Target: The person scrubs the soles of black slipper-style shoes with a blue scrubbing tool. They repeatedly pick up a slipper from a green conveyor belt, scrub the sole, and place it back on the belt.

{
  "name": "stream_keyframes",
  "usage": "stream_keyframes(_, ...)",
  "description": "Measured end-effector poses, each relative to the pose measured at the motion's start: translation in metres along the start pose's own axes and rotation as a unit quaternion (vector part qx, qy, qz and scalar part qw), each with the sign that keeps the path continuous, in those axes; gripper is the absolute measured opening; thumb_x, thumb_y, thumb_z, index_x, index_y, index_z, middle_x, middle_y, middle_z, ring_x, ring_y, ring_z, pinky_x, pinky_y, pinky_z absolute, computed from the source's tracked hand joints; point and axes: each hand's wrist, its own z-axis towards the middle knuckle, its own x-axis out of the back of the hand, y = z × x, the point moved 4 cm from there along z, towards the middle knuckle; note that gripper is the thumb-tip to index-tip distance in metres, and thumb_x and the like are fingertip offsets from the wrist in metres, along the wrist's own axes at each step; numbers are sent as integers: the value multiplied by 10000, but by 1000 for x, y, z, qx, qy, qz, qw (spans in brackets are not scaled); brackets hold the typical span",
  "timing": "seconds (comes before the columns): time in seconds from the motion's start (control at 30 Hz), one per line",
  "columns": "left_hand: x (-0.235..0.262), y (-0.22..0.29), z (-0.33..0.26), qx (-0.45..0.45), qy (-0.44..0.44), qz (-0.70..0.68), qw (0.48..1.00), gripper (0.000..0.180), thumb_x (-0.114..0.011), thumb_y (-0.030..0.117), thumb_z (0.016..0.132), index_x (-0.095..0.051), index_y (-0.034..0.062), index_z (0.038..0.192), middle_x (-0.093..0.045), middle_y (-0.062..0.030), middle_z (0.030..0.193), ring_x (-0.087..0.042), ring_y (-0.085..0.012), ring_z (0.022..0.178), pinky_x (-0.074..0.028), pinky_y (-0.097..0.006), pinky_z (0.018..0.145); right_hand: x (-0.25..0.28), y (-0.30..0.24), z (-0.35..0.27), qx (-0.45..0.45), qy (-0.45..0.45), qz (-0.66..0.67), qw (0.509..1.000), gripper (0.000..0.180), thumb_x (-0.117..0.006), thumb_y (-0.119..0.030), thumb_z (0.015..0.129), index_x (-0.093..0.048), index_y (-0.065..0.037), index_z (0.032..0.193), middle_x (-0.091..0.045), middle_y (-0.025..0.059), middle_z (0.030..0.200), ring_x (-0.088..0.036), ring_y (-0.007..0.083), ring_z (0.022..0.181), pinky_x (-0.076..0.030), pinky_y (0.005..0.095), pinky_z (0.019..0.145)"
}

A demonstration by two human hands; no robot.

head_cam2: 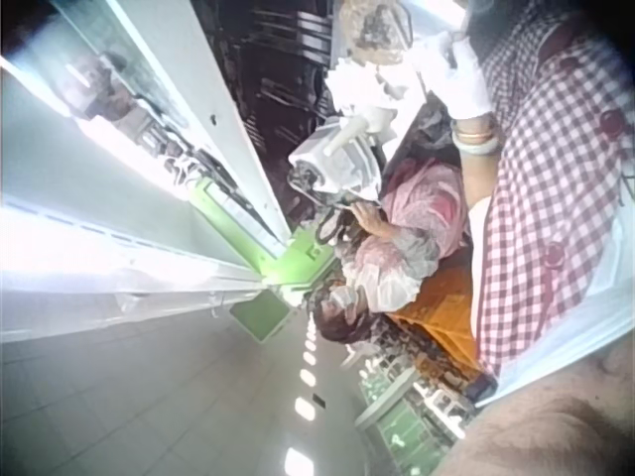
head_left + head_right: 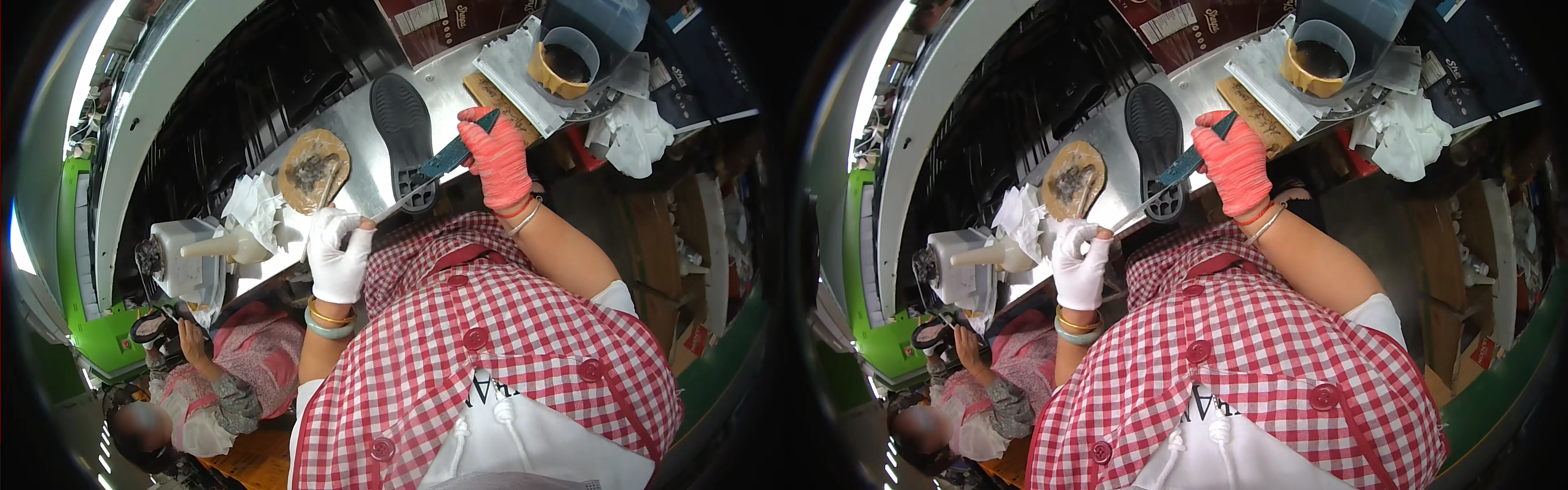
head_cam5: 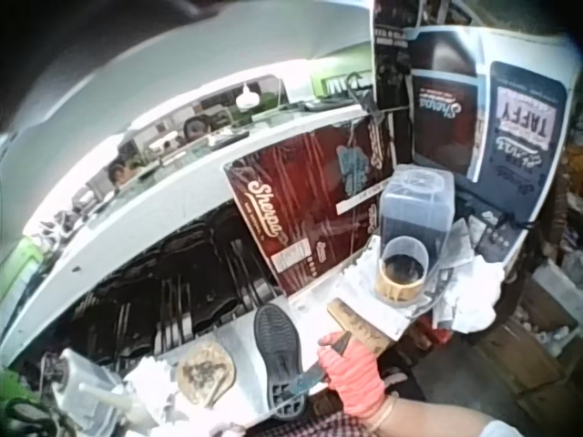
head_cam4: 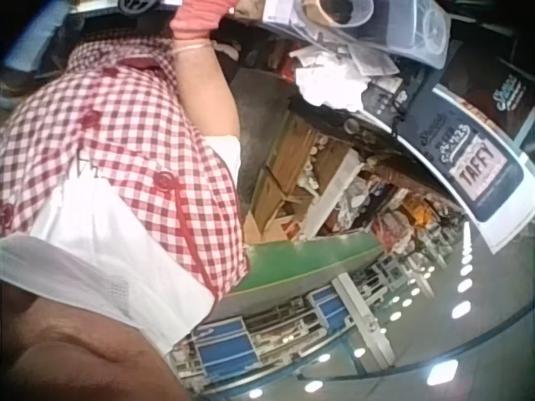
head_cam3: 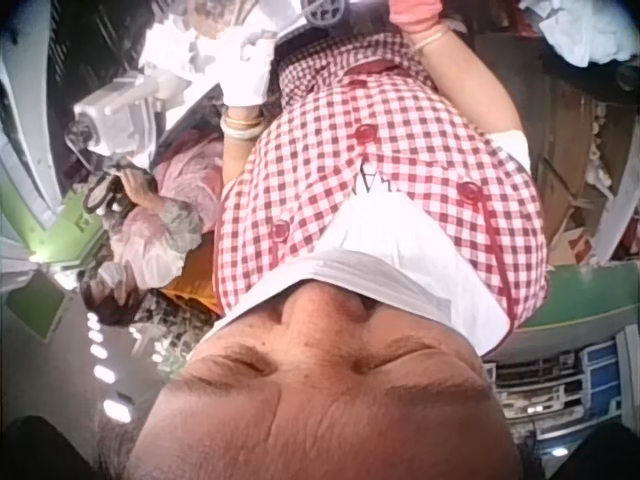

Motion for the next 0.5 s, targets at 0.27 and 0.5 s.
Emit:
stream_keyframes(0.27,-6,-6,43,-62,92,33,993,80,-700,54,738,-657,38,804,-582,-59,796,-518,-201,790,-416,-306,745,-26,-12,-23,-61,-131,-72,987,255,-708,-235,791,-548,-37,772,-544,14,596,-490,68,486,-405,221,461)
stream_keyframes(0.5,-35,-21,34,-28,-85,69,994,166,-655,87,787,-699,42,941,-605,-72,841,-550,-206,852,-421,-299,795,-21,-10,-21,-68,-131,-76,986,332,-744,-301,765,-527,-60,692,-522,-3,547,-450,46,447,-371,204,435)
